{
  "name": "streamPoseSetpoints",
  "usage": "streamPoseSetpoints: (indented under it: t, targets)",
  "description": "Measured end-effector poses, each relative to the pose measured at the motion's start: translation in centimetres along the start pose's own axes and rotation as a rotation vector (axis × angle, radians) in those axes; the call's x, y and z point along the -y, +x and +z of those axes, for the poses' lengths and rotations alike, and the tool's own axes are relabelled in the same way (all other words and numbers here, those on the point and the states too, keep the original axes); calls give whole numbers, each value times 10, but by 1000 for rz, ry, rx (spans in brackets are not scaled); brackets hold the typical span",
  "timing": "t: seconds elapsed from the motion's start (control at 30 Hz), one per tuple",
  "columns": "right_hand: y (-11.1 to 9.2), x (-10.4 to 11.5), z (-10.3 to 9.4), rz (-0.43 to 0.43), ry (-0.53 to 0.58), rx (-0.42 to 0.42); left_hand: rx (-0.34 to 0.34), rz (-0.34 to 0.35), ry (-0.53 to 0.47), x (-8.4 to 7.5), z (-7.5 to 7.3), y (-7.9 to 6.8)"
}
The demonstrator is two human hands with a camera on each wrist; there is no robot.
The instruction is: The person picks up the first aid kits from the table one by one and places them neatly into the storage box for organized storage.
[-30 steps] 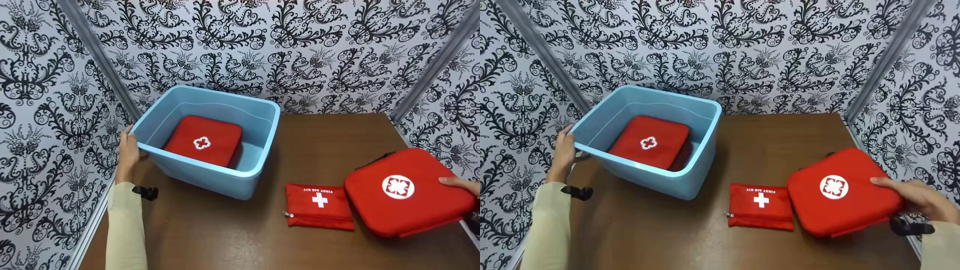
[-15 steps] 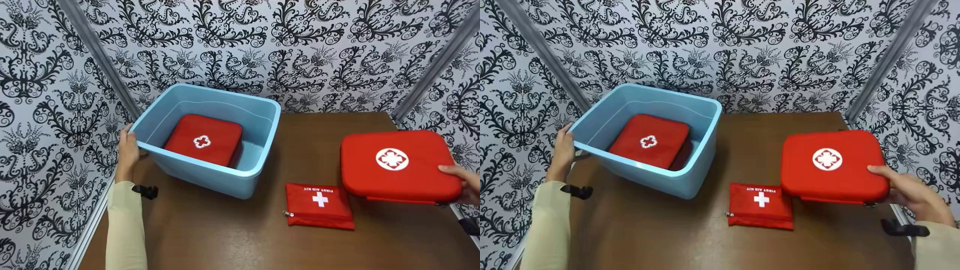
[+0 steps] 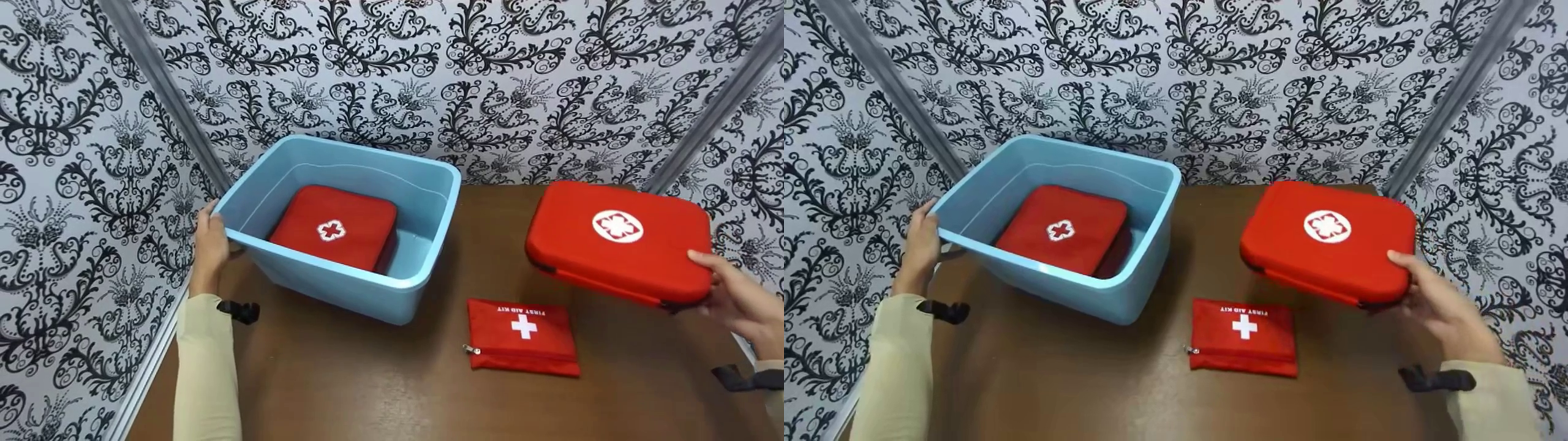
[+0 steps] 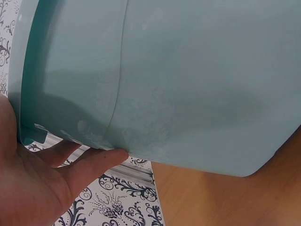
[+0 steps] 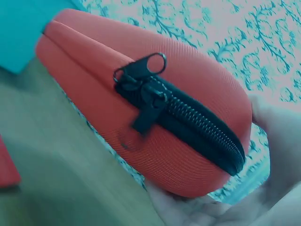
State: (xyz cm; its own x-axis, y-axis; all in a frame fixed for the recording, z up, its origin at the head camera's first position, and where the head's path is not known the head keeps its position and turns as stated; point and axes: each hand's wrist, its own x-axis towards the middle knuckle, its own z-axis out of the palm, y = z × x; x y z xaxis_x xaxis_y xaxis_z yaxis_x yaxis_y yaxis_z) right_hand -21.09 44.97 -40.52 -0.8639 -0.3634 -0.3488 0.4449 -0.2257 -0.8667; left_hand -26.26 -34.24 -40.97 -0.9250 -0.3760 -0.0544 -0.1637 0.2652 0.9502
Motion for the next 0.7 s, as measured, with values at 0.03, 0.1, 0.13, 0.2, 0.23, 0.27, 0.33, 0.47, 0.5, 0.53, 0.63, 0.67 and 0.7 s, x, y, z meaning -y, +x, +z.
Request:
streamPoseSetpoints:
  t: [0.03,0.1,0.13,0.2,0.23,0.27,0.33,0.47,0.5,0.53,0.63,0.67,0.7]
  targets:
    - [1,-1,4,-14,18,9,-2,1,4,0,0,0]
    - [3,-2,12,-44,26,31,3,0,6,-1,0,0]
    - [3,-2,16,-55,18,34,6,-3,5,-1,0,1]
    - [5,-2,25,-71,-8,42,4,-1,5,-1,0,0]
    - [5,-3,30,-81,-11,45,-1,3,9,-1,0,0]
    - [6,-3,34,-87,-17,46,-5,4,9,-1,0,0]
    - [7,-3,43,-97,-22,48,-20,19,23,0,1,0]
    - [10,-3,59,-117,-32,55,-54,62,62,1,1,0]
    - [11,-3,62,-122,-33,62,-60,73,73,2,1,1]
    - [12,-3,66,-129,-41,73,-63,80,81,2,2,1]
    - [14,-1,76,-147,-40,114,-59,67,70,3,1,1]
    - [14,-1,79,-155,-41,123,-62,65,71,2,1,1]
    - [14,-1,82,-164,-41,132,-64,62,71,2,1,2]
